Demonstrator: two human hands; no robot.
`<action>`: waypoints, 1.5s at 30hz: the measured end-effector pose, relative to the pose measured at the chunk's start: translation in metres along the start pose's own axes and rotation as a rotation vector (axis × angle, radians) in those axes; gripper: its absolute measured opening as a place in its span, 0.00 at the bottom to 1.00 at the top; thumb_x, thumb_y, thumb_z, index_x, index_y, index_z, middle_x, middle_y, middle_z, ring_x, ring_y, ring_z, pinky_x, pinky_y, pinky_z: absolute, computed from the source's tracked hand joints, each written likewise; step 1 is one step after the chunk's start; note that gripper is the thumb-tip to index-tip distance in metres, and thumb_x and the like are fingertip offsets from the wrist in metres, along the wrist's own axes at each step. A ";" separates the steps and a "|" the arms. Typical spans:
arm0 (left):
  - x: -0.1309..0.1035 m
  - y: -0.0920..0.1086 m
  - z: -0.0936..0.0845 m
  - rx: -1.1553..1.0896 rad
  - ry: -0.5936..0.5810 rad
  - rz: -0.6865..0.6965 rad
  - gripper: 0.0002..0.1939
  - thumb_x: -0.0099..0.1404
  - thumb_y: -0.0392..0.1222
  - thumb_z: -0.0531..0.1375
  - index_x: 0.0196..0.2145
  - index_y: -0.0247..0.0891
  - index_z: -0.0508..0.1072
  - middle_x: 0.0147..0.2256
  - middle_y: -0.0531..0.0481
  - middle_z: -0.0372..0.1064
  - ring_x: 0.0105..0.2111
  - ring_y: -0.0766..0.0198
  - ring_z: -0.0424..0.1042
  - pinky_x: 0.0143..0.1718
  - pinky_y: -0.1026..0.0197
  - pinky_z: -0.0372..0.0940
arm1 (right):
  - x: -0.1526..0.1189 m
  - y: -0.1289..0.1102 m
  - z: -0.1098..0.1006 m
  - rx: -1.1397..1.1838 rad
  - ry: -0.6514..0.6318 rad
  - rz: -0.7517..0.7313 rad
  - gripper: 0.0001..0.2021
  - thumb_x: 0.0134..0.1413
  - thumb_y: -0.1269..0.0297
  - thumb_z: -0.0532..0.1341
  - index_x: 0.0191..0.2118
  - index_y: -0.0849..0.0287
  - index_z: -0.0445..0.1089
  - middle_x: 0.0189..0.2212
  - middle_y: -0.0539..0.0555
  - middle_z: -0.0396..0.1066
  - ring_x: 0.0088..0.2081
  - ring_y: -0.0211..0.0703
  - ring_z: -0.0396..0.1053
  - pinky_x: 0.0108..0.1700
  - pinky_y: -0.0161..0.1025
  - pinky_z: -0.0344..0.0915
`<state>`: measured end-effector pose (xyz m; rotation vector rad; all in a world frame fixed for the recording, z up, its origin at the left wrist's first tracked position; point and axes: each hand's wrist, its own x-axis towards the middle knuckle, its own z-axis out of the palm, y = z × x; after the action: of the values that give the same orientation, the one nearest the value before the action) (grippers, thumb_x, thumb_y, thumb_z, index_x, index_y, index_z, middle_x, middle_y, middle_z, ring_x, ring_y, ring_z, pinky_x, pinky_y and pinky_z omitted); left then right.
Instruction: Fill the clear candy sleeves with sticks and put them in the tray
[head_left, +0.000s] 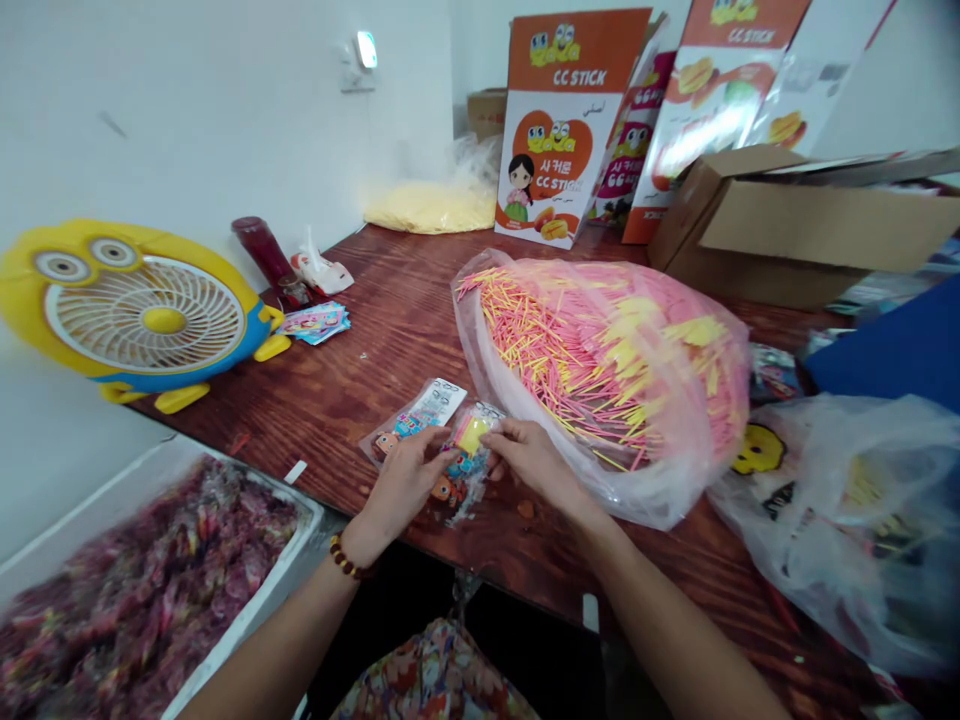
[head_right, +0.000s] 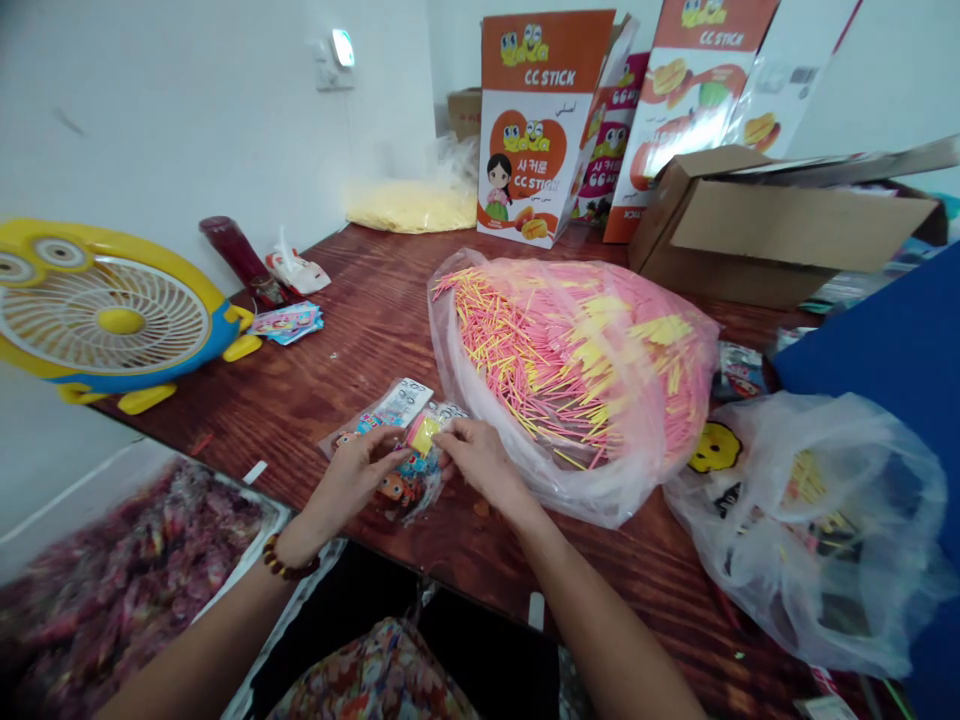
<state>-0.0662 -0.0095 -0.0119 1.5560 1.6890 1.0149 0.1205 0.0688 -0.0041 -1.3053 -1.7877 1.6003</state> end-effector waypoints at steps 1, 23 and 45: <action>0.003 -0.003 0.002 0.078 0.028 0.032 0.17 0.65 0.47 0.61 0.48 0.37 0.74 0.42 0.44 0.76 0.41 0.57 0.74 0.48 0.54 0.66 | 0.006 -0.001 -0.001 -0.092 0.026 0.002 0.11 0.57 0.60 0.59 0.25 0.58 0.67 0.19 0.48 0.71 0.18 0.37 0.68 0.21 0.33 0.57; 0.007 -0.021 0.019 0.389 0.021 0.191 0.23 0.68 0.52 0.56 0.55 0.35 0.70 0.47 0.39 0.73 0.48 0.47 0.71 0.52 0.44 0.65 | 0.012 0.052 -0.193 -1.153 0.353 -0.090 0.11 0.62 0.69 0.54 0.42 0.62 0.73 0.41 0.61 0.75 0.41 0.45 0.69 0.43 0.37 0.60; 0.013 -0.032 0.005 0.270 -0.058 0.154 0.23 0.67 0.51 0.57 0.57 0.40 0.68 0.53 0.40 0.71 0.54 0.50 0.70 0.58 0.45 0.62 | 0.069 0.056 -0.185 -1.532 0.219 -0.343 0.16 0.66 0.71 0.49 0.49 0.65 0.71 0.51 0.67 0.67 0.50 0.56 0.58 0.50 0.47 0.50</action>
<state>-0.0805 0.0041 -0.0413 1.8943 1.7442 0.8322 0.2552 0.2216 -0.0271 -1.3638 -2.8675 -0.3696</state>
